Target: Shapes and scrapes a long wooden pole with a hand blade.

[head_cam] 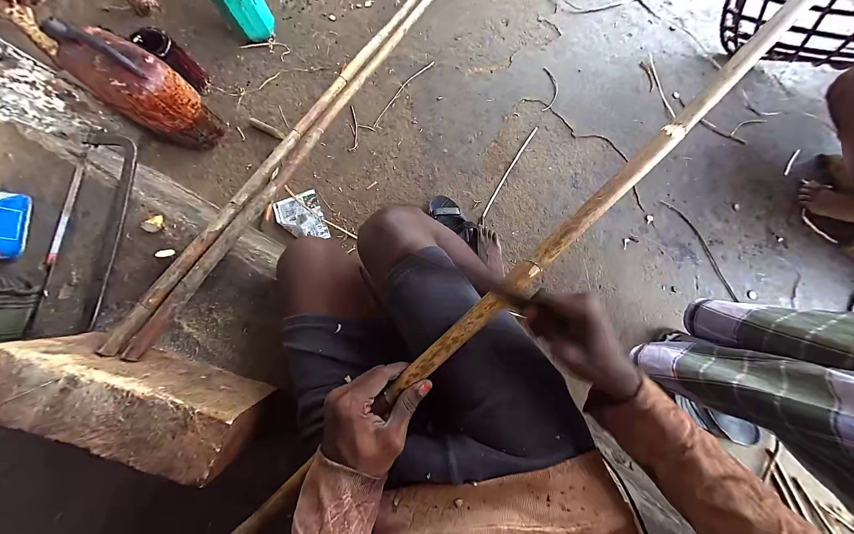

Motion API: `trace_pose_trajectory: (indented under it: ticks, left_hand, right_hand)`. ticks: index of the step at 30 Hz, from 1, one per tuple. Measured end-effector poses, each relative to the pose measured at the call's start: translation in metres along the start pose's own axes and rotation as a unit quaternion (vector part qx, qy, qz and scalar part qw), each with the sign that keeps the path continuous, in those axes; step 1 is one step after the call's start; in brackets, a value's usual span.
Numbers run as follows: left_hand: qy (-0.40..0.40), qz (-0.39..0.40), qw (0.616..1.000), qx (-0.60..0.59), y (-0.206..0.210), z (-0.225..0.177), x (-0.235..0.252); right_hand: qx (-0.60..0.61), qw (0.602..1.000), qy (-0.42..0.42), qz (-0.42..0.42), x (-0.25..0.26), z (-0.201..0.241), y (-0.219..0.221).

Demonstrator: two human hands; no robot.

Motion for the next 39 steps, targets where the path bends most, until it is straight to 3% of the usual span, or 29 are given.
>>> trace_pose_trajectory:
  ticks: [2,3,6,9,10,14,17,18,21,23,25,26,30,33,36,39]
  left_hand:
    - [-0.002,0.016,1.000,-0.004,-0.002,0.002,0.001]
    - [-0.006,0.022,1.000,-0.004,-0.004,0.003,-0.005]
    - [0.011,0.017,1.000,0.002,-0.004,0.008,-0.003]
    - [0.022,0.013,1.000,0.017,-0.005,0.007,-0.005]
    - [0.018,0.009,1.000,0.018,-0.004,0.007,-0.008]
    - [0.018,0.001,1.000,0.021,-0.001,0.005,-0.003]
    - [0.033,-0.030,0.997,0.061,0.003,-0.002,-0.006]
    - [0.030,-0.039,0.996,0.078,0.003,-0.004,-0.012]
    - [0.031,-0.035,0.995,0.090,0.005,-0.005,-0.008]
    - [0.035,-0.013,0.995,0.092,0.003,-0.004,-0.003]
    - [0.029,0.000,0.996,0.089,0.002,0.000,-0.003]
    - [0.018,0.009,0.996,0.084,0.001,0.001,-0.007]
    - [0.014,0.022,0.997,0.078,-0.003,0.006,-0.006]
    - [0.017,0.009,0.996,0.088,0.000,0.007,-0.007]
    - [0.015,0.014,0.996,0.083,-0.003,0.006,-0.007]
    - [0.020,0.012,0.996,0.087,-0.001,0.006,-0.002]
  right_hand:
    - [0.122,0.982,0.106,-0.102,0.020,-0.010,-0.023]
    - [0.122,0.977,0.128,-0.117,0.021,-0.007,-0.024]
    - [-0.002,0.998,0.034,-0.047,0.015,-0.001,-0.013]
    - [0.042,0.995,0.061,-0.072,0.022,-0.006,-0.034]
    - [0.041,0.994,0.075,-0.066,0.022,-0.003,-0.030]
    - [-0.087,0.995,-0.023,0.049,-0.004,0.012,0.013]
    - [0.100,0.991,0.075,-0.053,0.015,-0.006,-0.008]
    - [0.091,0.991,0.080,-0.058,0.014,-0.004,-0.007]
    - [-0.063,0.997,-0.018,0.034,0.001,0.013,0.011]
    - [0.002,1.000,0.011,0.018,0.001,-0.001,0.003]
    - [0.124,0.984,0.095,-0.084,0.014,-0.014,-0.009]
    - [0.119,0.982,0.108,-0.096,0.015,-0.013,-0.008]
    - [0.023,0.999,0.034,-0.036,0.018,-0.012,-0.013]
    - [0.093,0.988,0.091,-0.088,0.025,-0.012,-0.018]
    - [0.078,0.995,0.058,0.009,0.015,-0.006,-0.003]
    - [0.178,0.971,0.133,-0.092,0.030,-0.012,-0.019]
Point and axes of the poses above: each hand's wrist, its own x-axis towards the middle knuckle, its own y-axis out of the palm, z = x × y, the point moved 1 cm from there along x, towards the middle knuckle, and after that the axes turned 2 degrees about -z, right-handed, at the moved point
